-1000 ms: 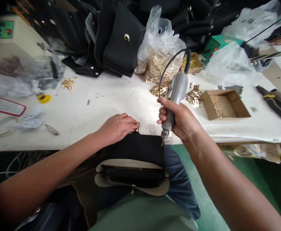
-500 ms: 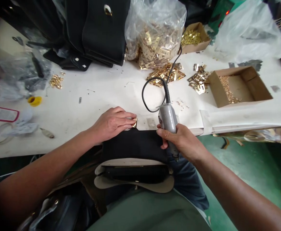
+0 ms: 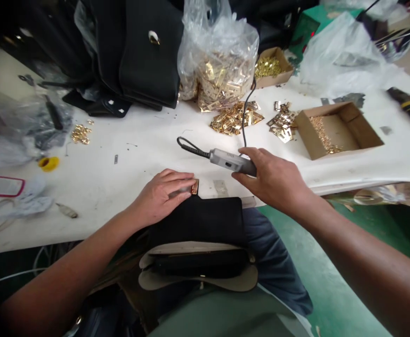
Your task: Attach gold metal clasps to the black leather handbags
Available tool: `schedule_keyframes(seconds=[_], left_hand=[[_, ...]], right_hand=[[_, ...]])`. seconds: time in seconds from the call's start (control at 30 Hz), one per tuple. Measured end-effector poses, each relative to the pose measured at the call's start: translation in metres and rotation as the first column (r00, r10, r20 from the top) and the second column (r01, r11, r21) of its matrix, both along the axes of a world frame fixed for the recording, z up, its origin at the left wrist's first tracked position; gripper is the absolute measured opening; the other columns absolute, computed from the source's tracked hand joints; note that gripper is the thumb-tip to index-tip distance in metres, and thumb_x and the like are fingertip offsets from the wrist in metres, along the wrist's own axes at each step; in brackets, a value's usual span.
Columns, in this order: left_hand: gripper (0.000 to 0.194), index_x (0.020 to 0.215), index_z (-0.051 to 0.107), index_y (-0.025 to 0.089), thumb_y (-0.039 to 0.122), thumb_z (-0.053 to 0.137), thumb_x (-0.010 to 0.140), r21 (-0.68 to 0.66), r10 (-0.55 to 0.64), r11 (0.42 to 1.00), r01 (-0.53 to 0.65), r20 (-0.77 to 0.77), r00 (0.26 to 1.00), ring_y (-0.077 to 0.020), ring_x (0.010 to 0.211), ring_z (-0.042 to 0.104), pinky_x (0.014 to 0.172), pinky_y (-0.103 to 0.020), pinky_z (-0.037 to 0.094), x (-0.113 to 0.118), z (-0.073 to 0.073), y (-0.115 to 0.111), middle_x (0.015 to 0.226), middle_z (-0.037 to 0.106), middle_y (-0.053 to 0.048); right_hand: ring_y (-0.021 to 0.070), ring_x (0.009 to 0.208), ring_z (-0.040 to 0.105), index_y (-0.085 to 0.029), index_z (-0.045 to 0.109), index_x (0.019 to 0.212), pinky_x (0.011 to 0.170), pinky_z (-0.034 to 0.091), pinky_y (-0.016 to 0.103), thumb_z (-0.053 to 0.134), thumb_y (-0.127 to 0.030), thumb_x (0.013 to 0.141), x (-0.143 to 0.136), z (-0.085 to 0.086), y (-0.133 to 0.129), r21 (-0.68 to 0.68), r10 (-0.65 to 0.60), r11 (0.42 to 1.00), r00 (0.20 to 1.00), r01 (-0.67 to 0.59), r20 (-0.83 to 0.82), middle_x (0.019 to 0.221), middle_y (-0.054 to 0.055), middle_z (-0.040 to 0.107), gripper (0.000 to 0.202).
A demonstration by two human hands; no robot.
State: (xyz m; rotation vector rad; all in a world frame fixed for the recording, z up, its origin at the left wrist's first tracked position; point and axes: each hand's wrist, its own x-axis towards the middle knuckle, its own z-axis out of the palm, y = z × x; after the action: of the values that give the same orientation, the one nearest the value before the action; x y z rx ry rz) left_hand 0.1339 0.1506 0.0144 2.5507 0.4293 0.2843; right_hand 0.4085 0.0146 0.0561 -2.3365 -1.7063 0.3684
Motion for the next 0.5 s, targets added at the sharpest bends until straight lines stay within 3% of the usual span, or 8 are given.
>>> schedule_keyframes(seconds=[0.1,0.2,0.3,0.4,0.5], left_hand=[[0.032,0.13,0.067,0.022,0.028,0.062,0.1,-0.012,0.08,0.997,-0.08,0.02,0.997,-0.024,0.118,0.062,0.104,-0.043,0.049,-0.004,0.001,-0.011,0.133,0.07,-0.008],[0.042,0.13,0.065,0.018,0.035,0.073,0.092,0.048,0.253,0.967,-0.251,-0.039,0.967,-0.0281,0.115,0.061,0.101,-0.045,0.05,-0.005,0.006,-0.024,0.123,0.072,-0.009],[0.048,0.124,0.067,0.018,0.044,0.08,0.085,0.131,0.361,0.93,-0.343,-0.151,0.92,-0.0314,0.107,0.062,0.095,-0.047,0.05,-0.003,0.011,-0.035,0.11,0.074,-0.009],[0.045,0.122,0.068,0.021,0.041,0.081,0.083,0.07,0.385,0.922,-0.38,-0.232,0.893,-0.0273,0.096,0.065,0.088,-0.042,0.051,0.0,0.015,-0.041,0.099,0.073,-0.004],[0.043,0.123,0.068,0.024,0.033,0.08,0.084,-0.081,0.398,0.898,-0.432,-0.265,0.878,-0.0221,0.088,0.067,0.083,-0.035,0.05,0.002,0.02,-0.045,0.092,0.073,0.0]], right_hand=[[0.0309,0.097,0.07,-0.024,0.062,0.137,0.067,0.045,0.035,0.065,-0.049,0.092,0.01,-0.011,0.018,-0.007,0.016,1.0,0.983,-0.015,0.185,0.118,0.011,0.072,0.052],[0.0326,0.101,0.068,-0.022,0.064,0.135,0.072,0.048,0.038,0.066,-0.046,0.092,0.016,-0.022,0.026,0.016,0.033,0.999,0.965,-0.039,0.261,0.114,0.012,0.073,0.049],[0.0354,0.11,0.065,-0.019,0.067,0.13,0.085,0.05,0.043,0.068,-0.041,0.092,0.008,-0.024,0.018,0.166,0.013,0.984,0.96,-0.061,0.279,0.117,0.015,0.072,0.045],[0.0304,0.105,0.067,-0.018,0.071,0.122,0.087,0.051,0.041,0.064,-0.038,0.095,-0.019,-0.023,0.001,0.358,0.032,0.932,0.996,-0.059,0.082,0.115,0.013,0.072,0.034],[0.0205,0.085,0.07,-0.02,0.073,0.114,0.077,0.054,0.033,0.066,-0.037,0.094,-0.051,-0.027,-0.011,0.307,0.121,0.952,0.928,-0.008,-0.353,0.103,0.007,0.075,0.027]])
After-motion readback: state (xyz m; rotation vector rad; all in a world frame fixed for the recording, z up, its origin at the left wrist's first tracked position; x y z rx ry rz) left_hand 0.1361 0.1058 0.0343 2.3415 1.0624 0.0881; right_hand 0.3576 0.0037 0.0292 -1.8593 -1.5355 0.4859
